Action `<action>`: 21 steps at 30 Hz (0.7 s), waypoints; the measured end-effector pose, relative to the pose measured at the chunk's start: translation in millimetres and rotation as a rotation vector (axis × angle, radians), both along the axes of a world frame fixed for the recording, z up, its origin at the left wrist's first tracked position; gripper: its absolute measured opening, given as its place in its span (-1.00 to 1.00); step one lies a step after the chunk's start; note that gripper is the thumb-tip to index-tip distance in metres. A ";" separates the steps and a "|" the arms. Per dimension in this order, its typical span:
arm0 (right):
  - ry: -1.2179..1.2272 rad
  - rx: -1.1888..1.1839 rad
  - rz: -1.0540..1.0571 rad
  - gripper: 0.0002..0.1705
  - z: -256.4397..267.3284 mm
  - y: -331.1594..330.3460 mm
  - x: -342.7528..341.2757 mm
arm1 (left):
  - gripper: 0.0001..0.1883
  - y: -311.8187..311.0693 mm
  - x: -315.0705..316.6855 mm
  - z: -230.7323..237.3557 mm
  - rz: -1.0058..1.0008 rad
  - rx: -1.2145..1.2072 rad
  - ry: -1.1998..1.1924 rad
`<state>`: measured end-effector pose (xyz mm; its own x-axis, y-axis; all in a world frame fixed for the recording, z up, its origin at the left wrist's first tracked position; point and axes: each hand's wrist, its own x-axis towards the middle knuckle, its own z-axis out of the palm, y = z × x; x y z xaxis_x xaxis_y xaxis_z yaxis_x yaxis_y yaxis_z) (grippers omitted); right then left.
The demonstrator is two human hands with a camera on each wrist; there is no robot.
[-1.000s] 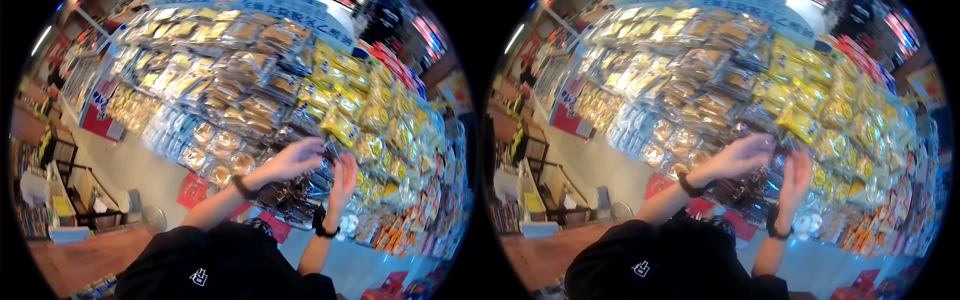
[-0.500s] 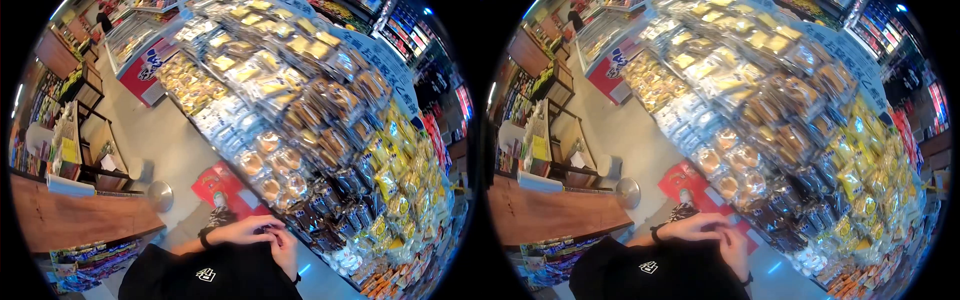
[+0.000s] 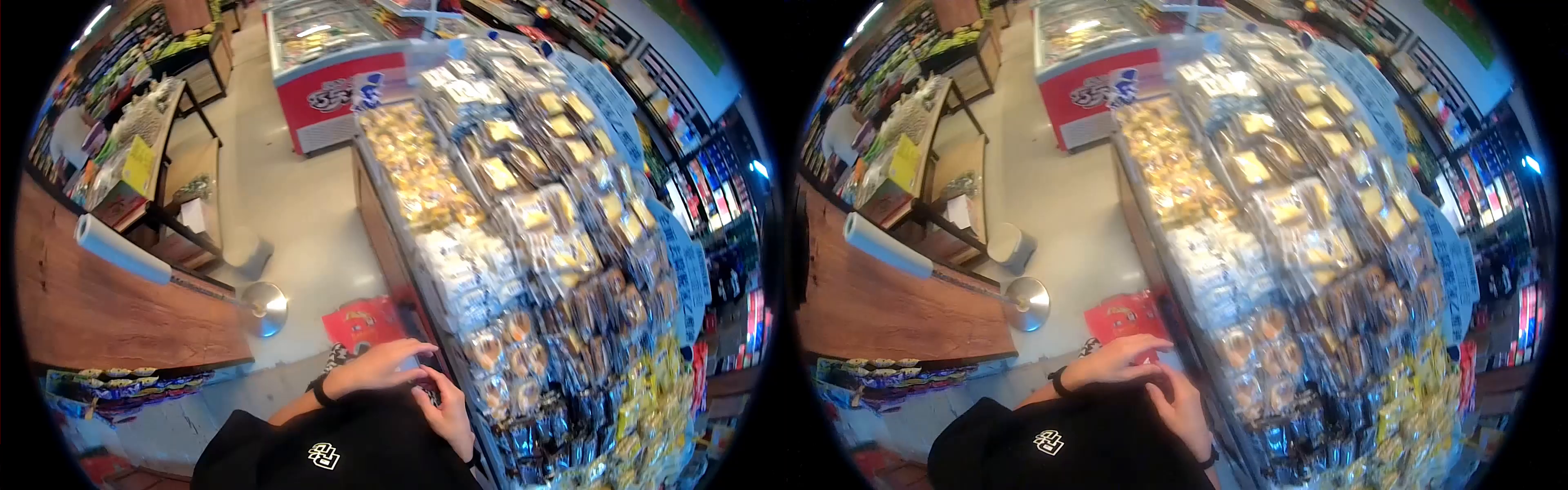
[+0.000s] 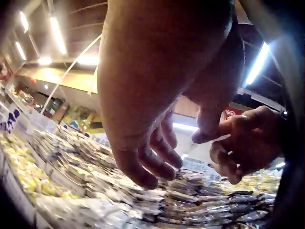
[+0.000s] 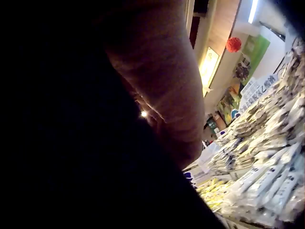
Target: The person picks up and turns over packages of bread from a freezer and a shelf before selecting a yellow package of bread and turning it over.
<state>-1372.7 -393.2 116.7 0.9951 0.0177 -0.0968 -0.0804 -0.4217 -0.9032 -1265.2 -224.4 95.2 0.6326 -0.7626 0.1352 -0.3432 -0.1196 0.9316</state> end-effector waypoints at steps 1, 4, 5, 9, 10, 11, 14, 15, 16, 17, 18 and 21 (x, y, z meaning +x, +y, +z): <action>-0.012 0.003 0.025 -0.52 -4.3 10.6 13.7 | -0.53 16.0 8.4 -2.8 0.056 0.024 -0.044; -0.035 0.033 0.117 -0.51 -9.0 41.8 49.7 | -0.52 58.6 29.7 -12.2 0.170 0.096 -0.098; -0.044 0.027 0.158 -0.50 -5.0 52.5 60.4 | -0.52 71.5 35.4 -11.7 0.190 0.098 -0.101; 0.003 0.043 0.313 -0.47 -1.4 81.2 92.9 | -0.53 111.6 50.6 -10.3 0.294 0.104 -0.099; -0.010 0.051 0.356 -0.44 -7.2 84.9 100.4 | -0.53 118.0 53.0 -12.7 0.330 0.095 -0.119; -0.005 0.042 0.380 -0.44 -10.8 88.0 108.2 | -0.53 123.1 55.1 -16.7 0.355 0.088 -0.114; 0.036 0.009 0.455 -0.45 -14.9 99.9 130.9 | -0.56 135.7 56.4 -31.9 0.465 0.068 -0.105; 0.092 0.058 0.463 -0.46 -12.7 105.5 140.0 | -0.58 138.7 57.2 -36.0 0.494 0.091 -0.029; 0.144 0.108 0.469 -0.46 -12.1 111.0 150.3 | -0.60 141.6 59.5 -38.7 0.522 0.113 0.042; 0.141 0.113 0.486 -0.46 -16.6 115.8 162.1 | -0.60 144.8 63.0 -40.6 0.538 0.119 0.039; 0.085 0.069 0.540 -0.45 -24.1 119.7 174.5 | -0.61 147.1 66.6 -42.8 0.592 0.123 0.032; 0.025 0.026 0.638 -0.43 -37.8 136.7 212.4 | -0.64 155.2 86.8 -50.2 0.742 0.203 -0.069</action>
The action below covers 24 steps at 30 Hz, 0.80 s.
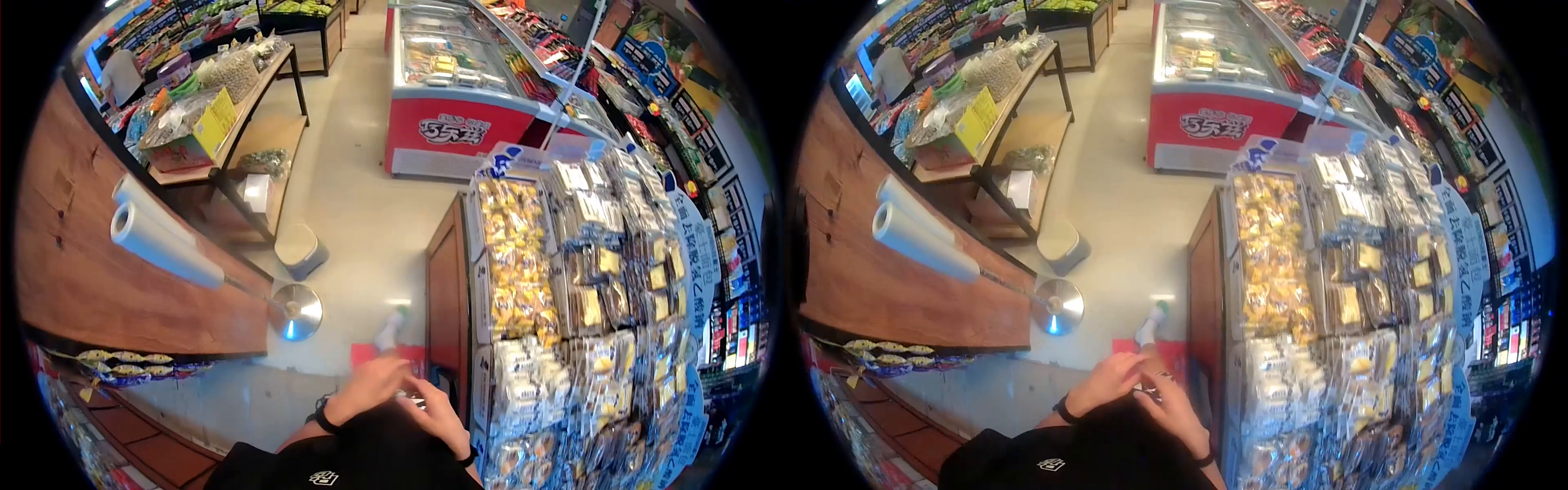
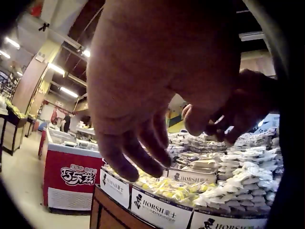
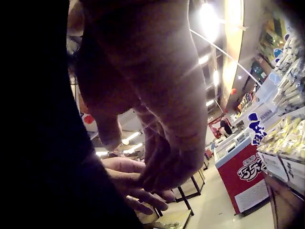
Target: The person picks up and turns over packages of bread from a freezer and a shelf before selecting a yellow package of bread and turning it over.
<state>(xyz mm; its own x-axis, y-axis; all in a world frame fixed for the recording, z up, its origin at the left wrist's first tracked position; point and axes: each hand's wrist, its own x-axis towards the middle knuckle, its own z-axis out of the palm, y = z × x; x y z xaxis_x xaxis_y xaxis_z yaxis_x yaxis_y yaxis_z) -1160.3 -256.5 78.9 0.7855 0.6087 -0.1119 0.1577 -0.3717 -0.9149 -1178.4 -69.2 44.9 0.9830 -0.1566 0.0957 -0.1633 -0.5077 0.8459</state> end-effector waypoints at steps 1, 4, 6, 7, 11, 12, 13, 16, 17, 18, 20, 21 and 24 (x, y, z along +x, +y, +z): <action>0.002 -0.008 0.036 -0.42 -2.6 6.1 14.8 | -0.65 4.0 10.2 -3.3 0.021 0.030 -0.004; 0.088 0.054 0.067 -0.46 -1.1 26.5 61.4 | -0.66 23.0 51.4 -15.2 0.033 0.080 -0.003; 0.179 0.076 0.071 -0.47 -9.3 37.1 97.6 | -0.65 38.4 83.8 -14.4 0.055 0.071 -0.042; 0.121 0.002 0.151 -0.47 -20.9 41.3 118.5 | -0.65 46.4 102.6 -8.6 0.060 0.089 -0.053; 0.017 0.010 0.192 -0.47 -40.2 67.7 186.4 | -0.75 72.3 169.6 -2.5 0.068 0.053 -0.110; 0.014 0.018 0.194 -0.47 -43.6 75.1 202.4 | -0.78 78.2 183.1 -5.5 0.041 0.055 -0.088; -0.059 0.006 0.199 -0.49 -44.9 81.6 216.3 | -0.78 82.5 194.2 -9.8 0.042 0.057 -0.085; -0.153 0.007 0.201 -0.51 -43.6 97.9 253.8 | -0.80 96.7 228.1 -11.3 0.058 0.040 -0.049; -0.176 0.019 0.195 -0.52 -42.1 103.2 265.5 | -0.79 101.5 237.2 -5.3 0.068 0.025 0.001; -0.171 0.016 0.200 -0.52 -39.2 106.3 276.3 | -0.78 106.1 247.5 -1.0 0.078 0.008 0.049; 0.034 -0.006 0.165 -0.51 -28.2 111.4 296.6 | -0.78 112.2 262.8 -4.4 0.099 -0.011 0.097; 0.040 -0.009 0.164 -0.51 -30.0 114.2 306.7 | -0.78 116.5 272.2 -7.8 0.112 -0.024 0.141; 0.149 0.004 0.066 -0.50 -42.0 119.7 338.7 | -0.77 134.1 309.8 -20.7 0.036 -0.022 0.164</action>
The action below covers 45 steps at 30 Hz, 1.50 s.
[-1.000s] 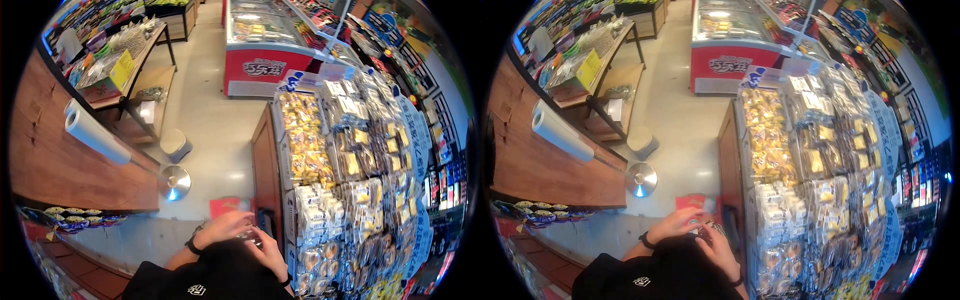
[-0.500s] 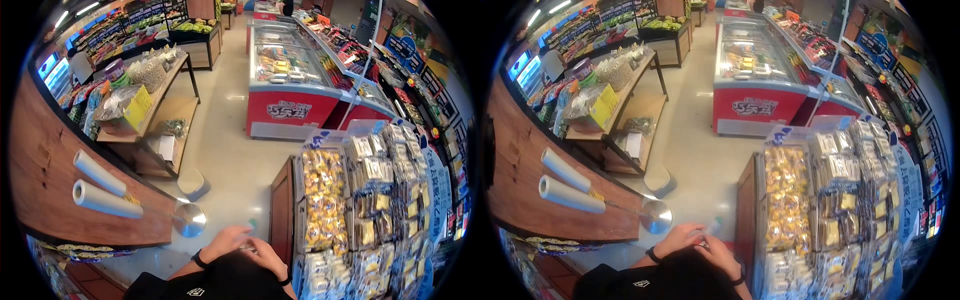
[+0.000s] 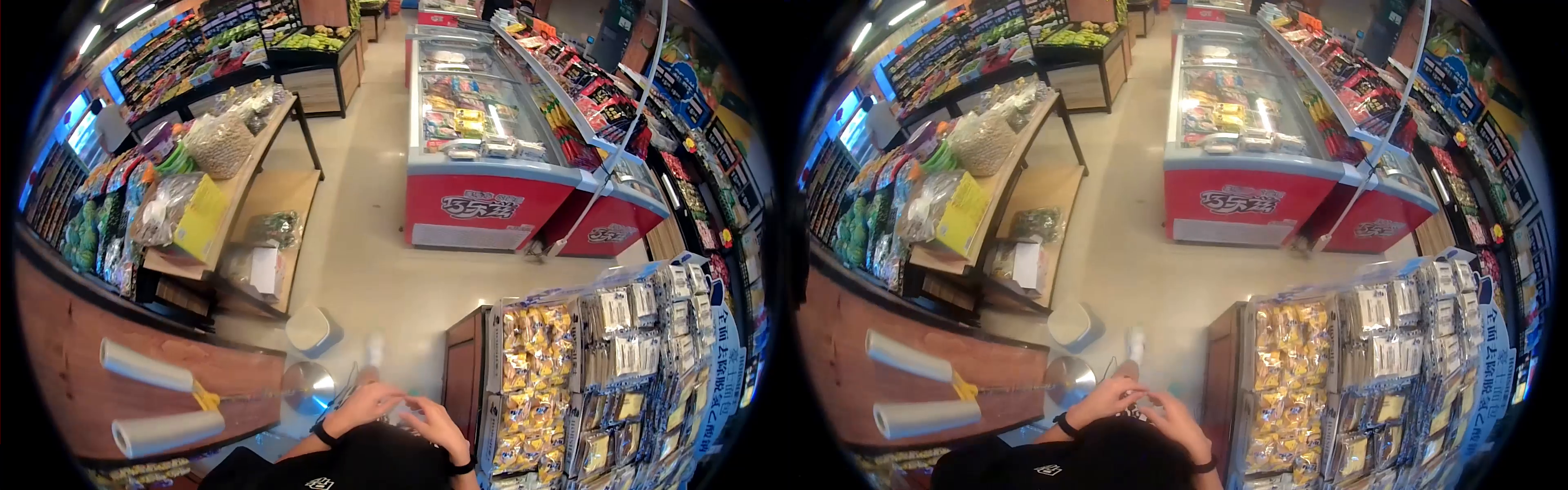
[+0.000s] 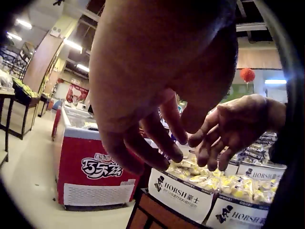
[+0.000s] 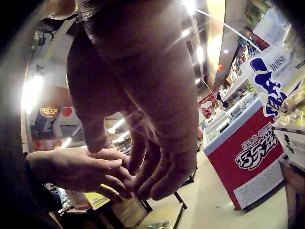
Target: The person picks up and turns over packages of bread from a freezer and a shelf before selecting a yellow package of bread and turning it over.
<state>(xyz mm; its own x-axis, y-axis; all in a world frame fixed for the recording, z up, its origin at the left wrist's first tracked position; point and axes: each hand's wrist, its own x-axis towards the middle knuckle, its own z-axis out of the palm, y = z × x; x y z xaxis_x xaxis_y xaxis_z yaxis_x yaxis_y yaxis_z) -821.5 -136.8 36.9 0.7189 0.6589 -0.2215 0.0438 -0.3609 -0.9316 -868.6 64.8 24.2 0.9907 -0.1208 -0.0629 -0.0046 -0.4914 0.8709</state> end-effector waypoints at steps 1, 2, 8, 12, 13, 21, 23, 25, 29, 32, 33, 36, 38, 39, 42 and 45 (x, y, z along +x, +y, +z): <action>-0.013 -0.049 -0.001 -0.50 -7.7 1.1 13.9 | -0.77 7.7 16.8 -8.5 -0.018 -0.009 0.011; -0.017 -0.106 -0.008 -0.51 -5.6 2.3 21.0 | -0.77 13.6 32.9 -20.5 -0.069 -0.021 0.012; -0.035 -0.123 -0.192 -0.52 -7.1 40.7 106.5 | -0.75 55.9 151.3 -11.3 -0.240 -0.034 -0.109; -0.096 -0.135 -0.158 -0.50 1.9 100.6 178.3 | -0.74 104.6 215.0 -0.7 -0.193 0.000 -0.123; -0.122 -0.107 -0.132 -0.49 5.1 116.5 194.9 | -0.74 117.1 225.4 -4.9 -0.194 -0.001 -0.117; -0.198 -0.128 -0.048 -0.45 -1.2 198.2 294.8 | -0.72 217.4 304.6 -14.0 -0.038 0.009 -0.007; -0.153 -0.105 -0.120 -0.45 -15.5 193.0 317.3 | -0.72 232.8 320.8 -19.4 -0.037 -0.004 -0.004; -0.058 -0.102 -0.200 -0.46 -15.6 186.4 344.5 | -0.72 242.8 341.9 -23.4 -0.016 -0.025 -0.010; -0.040 -0.116 -0.280 -0.48 -20.5 169.0 402.3 | -0.72 253.1 391.7 -26.9 -0.003 -0.017 0.038; 0.076 -0.039 -0.347 -0.51 -35.0 154.1 456.0 | -0.72 251.9 436.4 -24.7 -0.017 -0.016 0.031; 0.057 -0.008 -0.351 -0.51 -41.4 150.7 475.7 | -0.72 249.5 451.0 -23.1 -0.019 -0.042 0.038; 0.129 0.051 -0.379 -0.51 -36.2 151.5 541.2 | -0.72 245.2 499.7 -32.7 0.048 -0.024 0.022; 0.104 0.061 -0.367 -0.50 -35.8 155.8 584.0 | -0.71 242.9 529.6 -34.6 0.080 -0.046 0.038; 0.120 0.096 -0.362 -0.50 -33.0 159.9 606.6 | -0.70 242.6 550.1 -34.5 0.098 -0.079 0.058; 0.076 0.120 -0.360 -0.50 -26.4 171.2 670.0 | -0.65 240.4 604.0 -35.2 0.058 -0.084 0.034; -0.005 0.119 -0.367 -0.50 -23.2 182.9 731.5 | -0.65 243.3 656.2 -40.7 0.031 -0.081 0.043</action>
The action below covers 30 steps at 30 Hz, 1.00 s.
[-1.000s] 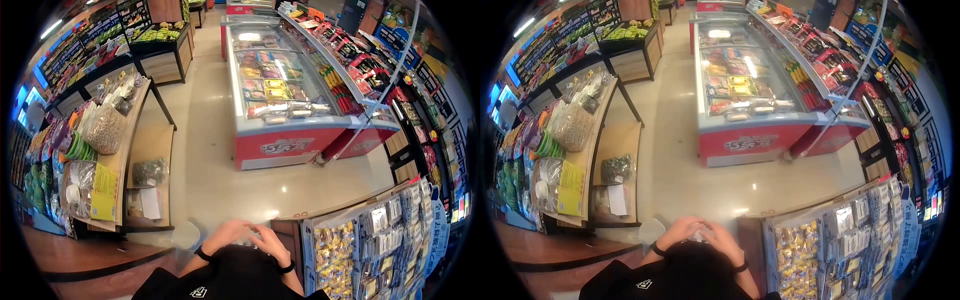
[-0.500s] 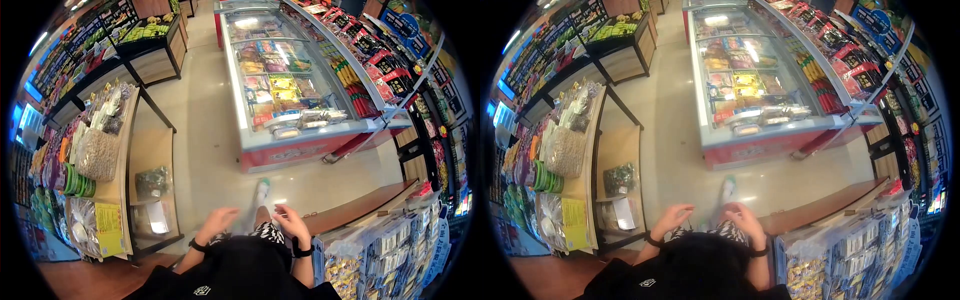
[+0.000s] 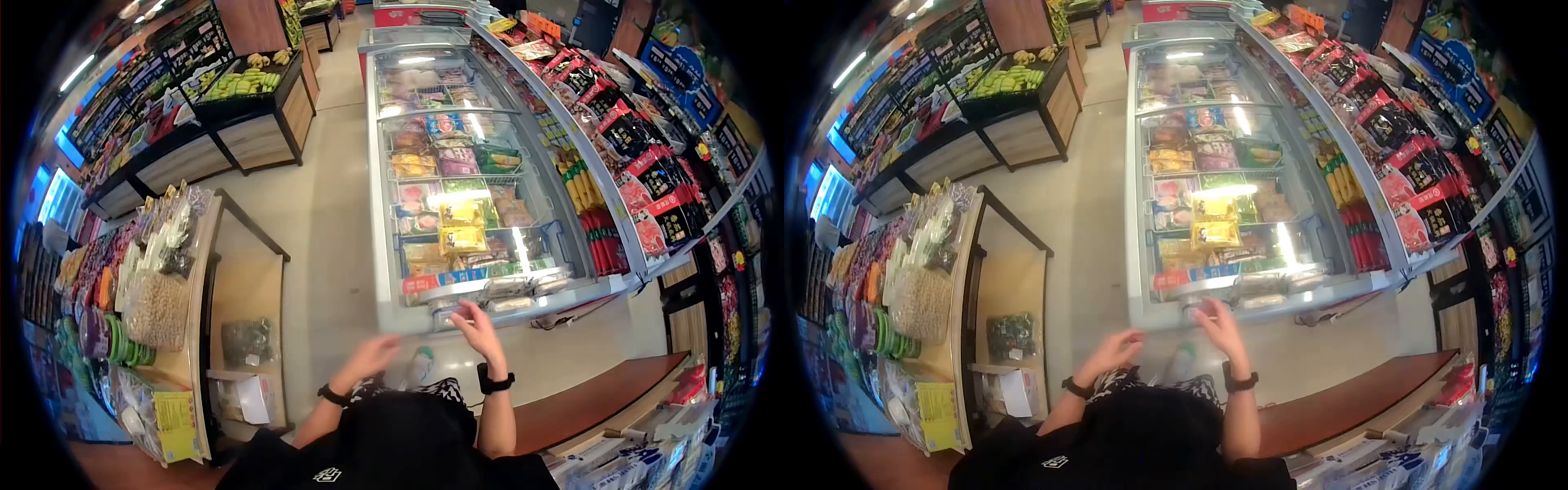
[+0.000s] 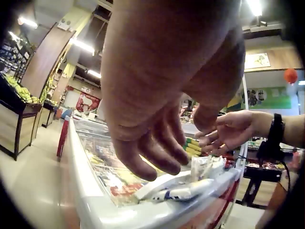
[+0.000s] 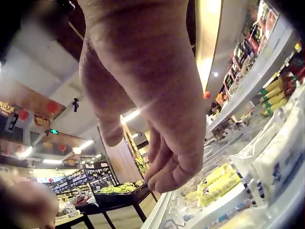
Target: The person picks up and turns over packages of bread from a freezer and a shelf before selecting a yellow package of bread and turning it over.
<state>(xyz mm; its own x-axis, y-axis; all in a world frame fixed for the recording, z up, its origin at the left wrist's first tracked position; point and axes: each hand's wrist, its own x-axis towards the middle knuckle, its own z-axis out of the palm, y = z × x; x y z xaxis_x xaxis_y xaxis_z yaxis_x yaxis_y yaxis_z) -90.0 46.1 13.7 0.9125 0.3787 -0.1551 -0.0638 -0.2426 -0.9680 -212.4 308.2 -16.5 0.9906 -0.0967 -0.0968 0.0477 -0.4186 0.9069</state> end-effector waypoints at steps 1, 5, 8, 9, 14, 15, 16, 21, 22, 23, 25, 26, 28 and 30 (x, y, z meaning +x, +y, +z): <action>-0.033 0.003 -0.004 -0.50 -1.6 5.5 20.1 | -0.65 3.0 17.0 -0.1 -0.002 0.003 0.001; -0.156 -0.090 -0.070 -0.40 -10.6 27.5 91.4 | -0.65 6.3 82.2 8.1 -0.040 0.010 -0.074; -0.267 -0.191 -0.144 -0.42 -29.7 39.2 145.9 | -0.63 10.4 133.8 6.8 -0.095 0.036 -0.091; -0.374 -0.192 -0.231 -0.45 -36.8 42.3 166.6 | -0.61 12.6 147.0 2.6 -0.122 0.019 -0.077; -0.408 -0.422 -0.597 -0.49 -88.6 37.7 246.6 | -0.53 18.8 226.9 -49.2 -0.214 -0.057 -0.052; -0.418 -0.433 -0.599 -0.49 -96.7 38.4 258.3 | -0.50 20.0 240.1 -61.0 -0.205 -0.094 -0.033; -0.433 -0.513 -0.610 -0.45 -106.3 40.0 265.8 | -0.47 22.7 250.0 -56.6 -0.210 -0.043 0.032; -0.188 -0.775 -0.560 -0.08 -134.8 49.1 282.3 | -0.42 36.6 279.7 -92.2 -0.175 -0.114 0.082; -0.154 -0.789 -0.557 0.05 -131.4 53.8 284.0 | -0.39 40.0 287.7 -96.5 -0.181 -0.089 0.081; -0.162 -0.796 -0.553 0.05 -127.4 56.6 287.8 | -0.39 41.8 294.0 -101.0 -0.177 -0.099 0.075; -0.029 -0.841 -0.536 0.08 -122.3 60.1 290.7 | -0.33 43.4 305.0 -103.1 -0.165 -0.157 0.098; -0.039 -0.861 -0.565 -0.01 -121.5 62.9 291.3 | -0.33 44.7 311.3 -100.5 -0.171 -0.166 0.094; 0.004 -0.946 -0.508 -0.10 -118.9 62.3 296.4 | -0.27 44.8 320.0 -102.5 -0.142 -0.307 0.292; -0.024 -1.059 -0.530 -0.40 -122.8 66.0 292.8 | -0.26 47.7 331.7 -119.8 -0.140 -0.363 0.306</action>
